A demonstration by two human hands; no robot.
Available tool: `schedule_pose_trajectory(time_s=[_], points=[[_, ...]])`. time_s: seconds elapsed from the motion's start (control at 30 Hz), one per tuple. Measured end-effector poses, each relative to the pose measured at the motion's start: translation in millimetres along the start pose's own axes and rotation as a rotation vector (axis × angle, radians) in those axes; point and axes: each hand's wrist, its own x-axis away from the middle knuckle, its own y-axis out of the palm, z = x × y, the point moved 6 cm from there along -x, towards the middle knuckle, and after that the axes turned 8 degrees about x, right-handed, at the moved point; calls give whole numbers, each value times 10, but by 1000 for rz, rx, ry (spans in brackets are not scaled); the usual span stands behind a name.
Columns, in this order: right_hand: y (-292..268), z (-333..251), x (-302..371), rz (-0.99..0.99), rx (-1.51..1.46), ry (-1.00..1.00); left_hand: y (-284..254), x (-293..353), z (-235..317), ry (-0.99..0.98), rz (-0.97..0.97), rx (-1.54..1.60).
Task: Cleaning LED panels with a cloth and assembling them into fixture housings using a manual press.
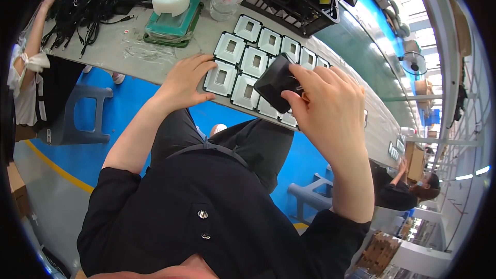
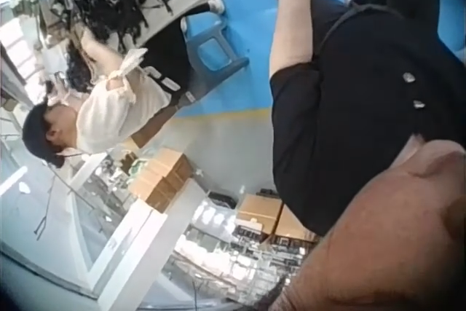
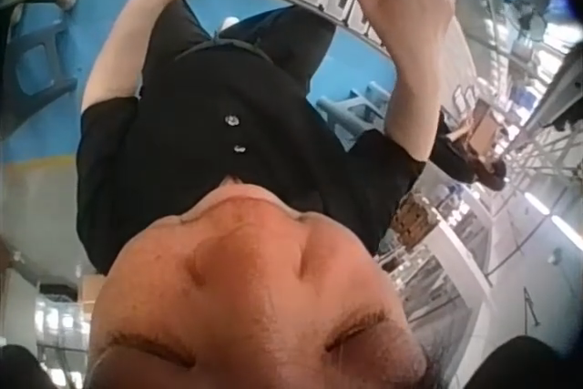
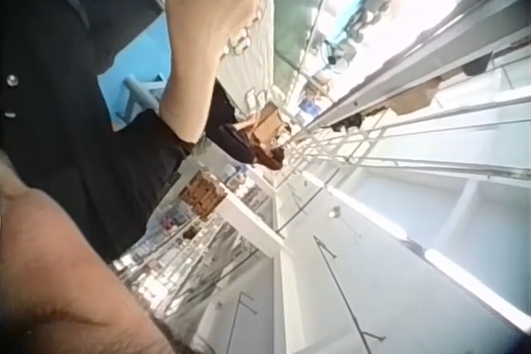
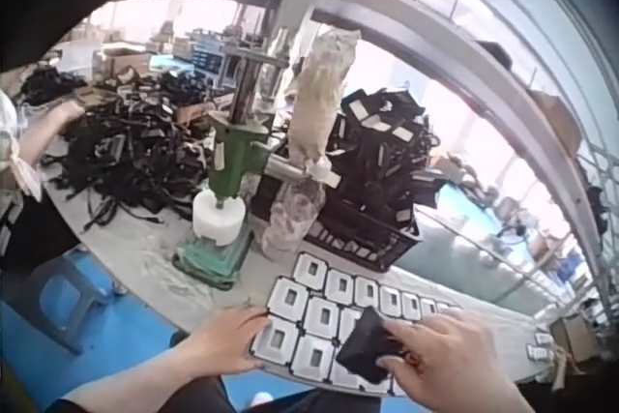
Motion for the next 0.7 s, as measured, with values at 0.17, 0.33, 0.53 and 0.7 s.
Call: schedule_pose_trajectory(time_s=[0.17,0.33,0.53,0.7], points=[[106,-38,-156,5,106,-21,-12,-10,-54,-38,6,18],[296,-235,-289,-116,54,-78,-153,-4,-55,-76,-25,89],[676,-897,-588,-200,100,-272,-620,338,-178,-177,68,-76],[1015,-1351,-793,-243,228,-386,-661,451,-362,-263,65,76]])
